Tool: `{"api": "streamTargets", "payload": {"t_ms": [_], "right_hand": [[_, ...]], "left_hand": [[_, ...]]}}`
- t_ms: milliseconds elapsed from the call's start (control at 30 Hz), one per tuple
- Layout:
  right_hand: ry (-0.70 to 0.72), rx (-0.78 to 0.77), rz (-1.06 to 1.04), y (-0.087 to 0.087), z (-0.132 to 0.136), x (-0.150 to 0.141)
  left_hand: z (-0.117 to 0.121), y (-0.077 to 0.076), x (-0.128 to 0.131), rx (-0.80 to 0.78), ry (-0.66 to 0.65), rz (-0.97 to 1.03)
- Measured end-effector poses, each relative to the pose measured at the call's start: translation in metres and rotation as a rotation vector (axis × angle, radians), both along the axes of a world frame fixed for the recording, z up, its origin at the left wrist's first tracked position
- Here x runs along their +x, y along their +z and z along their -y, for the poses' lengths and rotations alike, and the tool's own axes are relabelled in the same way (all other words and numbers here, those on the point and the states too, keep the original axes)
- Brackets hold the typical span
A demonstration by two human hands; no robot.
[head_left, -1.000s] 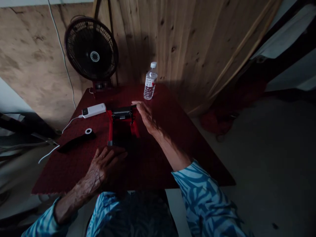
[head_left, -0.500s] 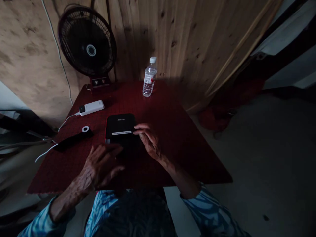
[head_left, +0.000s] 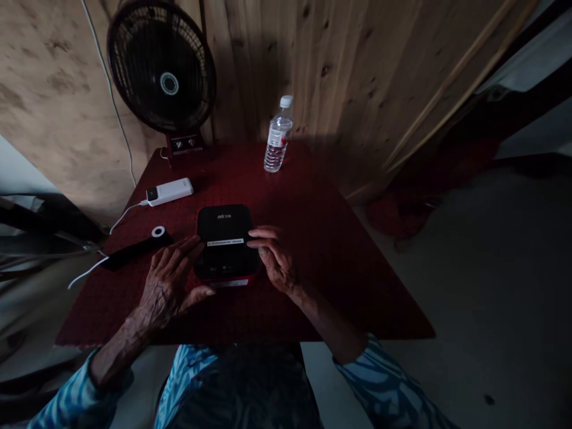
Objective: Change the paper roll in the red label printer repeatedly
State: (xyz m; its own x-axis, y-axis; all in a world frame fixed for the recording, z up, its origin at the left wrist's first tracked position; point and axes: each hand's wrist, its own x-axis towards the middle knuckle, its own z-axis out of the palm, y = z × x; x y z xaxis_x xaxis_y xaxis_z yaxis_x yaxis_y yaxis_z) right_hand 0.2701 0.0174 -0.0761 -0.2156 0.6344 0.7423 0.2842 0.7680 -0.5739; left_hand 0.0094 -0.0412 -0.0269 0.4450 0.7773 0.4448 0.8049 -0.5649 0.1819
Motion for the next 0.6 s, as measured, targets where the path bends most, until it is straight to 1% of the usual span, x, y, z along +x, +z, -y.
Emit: {"api": "streamTargets", "payload": {"t_ms": [33,100,133,200,267,333,433,500,600], "right_hand": [[0.003,0.0,-0.005,0.0,0.0,0.0],[0.002,-0.038,-0.027,-0.001,0.002,-0.002],[0.004,-0.069,-0.046,-0.002,0.003,-0.004],[0.004,-0.138,-0.102,-0.004,0.005,-0.005],[-0.023,-0.2,-0.179,-0.007,0.006,-0.004],[-0.094,-0.273,-0.241,-0.011,0.007,-0.001],[-0.198,-0.406,-0.256,-0.016,0.007,0.006],[-0.204,-0.487,-0.247,-0.018,0.008,0.007],[-0.153,-0.6,-0.275,-0.019,0.008,0.003]], "left_hand": [[0.001,0.001,0.0,-0.065,-0.001,0.073],[0.001,0.003,0.001,-0.217,0.027,0.302],[0.001,0.005,0.003,-0.3,0.069,0.442],[0.0,0.008,0.008,-0.461,0.191,0.709],[-0.004,0.01,0.014,-0.607,0.273,0.89],[-0.008,0.011,0.017,-0.721,0.251,0.993],[-0.014,0.012,0.019,-0.784,0.19,1.057],[-0.016,0.011,0.018,-0.798,0.189,1.084],[-0.019,0.005,0.018,-0.831,0.189,1.17]]}}
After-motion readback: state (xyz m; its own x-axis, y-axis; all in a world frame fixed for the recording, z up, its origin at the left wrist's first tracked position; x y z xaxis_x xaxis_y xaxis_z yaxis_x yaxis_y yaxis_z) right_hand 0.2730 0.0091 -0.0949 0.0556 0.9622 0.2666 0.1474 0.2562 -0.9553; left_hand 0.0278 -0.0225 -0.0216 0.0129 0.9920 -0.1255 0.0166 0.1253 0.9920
